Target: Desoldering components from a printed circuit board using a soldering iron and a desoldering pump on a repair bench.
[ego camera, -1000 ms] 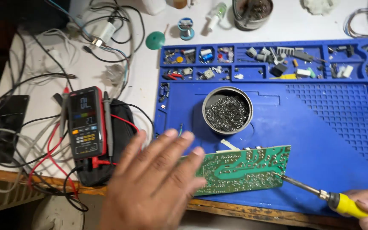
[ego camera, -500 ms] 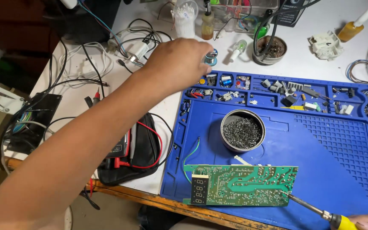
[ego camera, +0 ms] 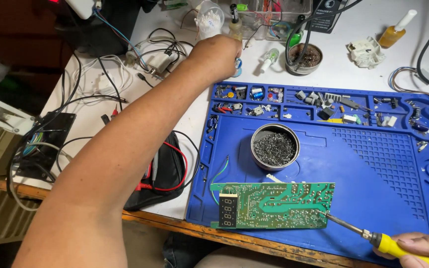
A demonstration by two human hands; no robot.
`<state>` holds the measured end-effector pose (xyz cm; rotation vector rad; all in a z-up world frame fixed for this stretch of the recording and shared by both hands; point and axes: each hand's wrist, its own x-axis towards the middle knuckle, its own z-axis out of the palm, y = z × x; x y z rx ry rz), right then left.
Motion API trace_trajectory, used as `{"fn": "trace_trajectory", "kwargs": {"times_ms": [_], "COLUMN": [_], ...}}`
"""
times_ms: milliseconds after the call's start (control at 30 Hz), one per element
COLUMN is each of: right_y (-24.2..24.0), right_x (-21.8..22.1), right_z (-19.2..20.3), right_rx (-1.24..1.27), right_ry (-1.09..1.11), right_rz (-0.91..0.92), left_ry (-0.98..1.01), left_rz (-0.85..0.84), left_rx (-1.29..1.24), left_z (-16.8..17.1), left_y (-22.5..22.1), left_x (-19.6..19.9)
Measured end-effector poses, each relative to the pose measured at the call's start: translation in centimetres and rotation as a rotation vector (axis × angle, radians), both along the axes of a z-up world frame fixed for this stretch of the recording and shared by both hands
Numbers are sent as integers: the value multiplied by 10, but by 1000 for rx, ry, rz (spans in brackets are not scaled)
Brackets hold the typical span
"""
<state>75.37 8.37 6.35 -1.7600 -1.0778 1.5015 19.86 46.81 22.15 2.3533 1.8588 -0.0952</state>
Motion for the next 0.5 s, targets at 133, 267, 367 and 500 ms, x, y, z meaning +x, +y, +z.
{"fn": "trace_trajectory", "kwargs": {"times_ms": [133,267,367,500], "right_y": [-33,-33,-36,-41], "right_x": [-83,-77,-86,-108], "right_z": [29,32,34,54], "right_rx": [720,675,656,585], "right_ry": [-42,-44,-26,51], "right_rz": [-10,32,1,-94], "left_ry": [-226,-669,-1153,-1546], "left_rz": [31,51,10,145], "left_rx": [144,-64,-363,-750], "left_z": [31,98,112,66], "left_y": [-28,-146,-247,-351], "left_x": [-1,23,31,41]}}
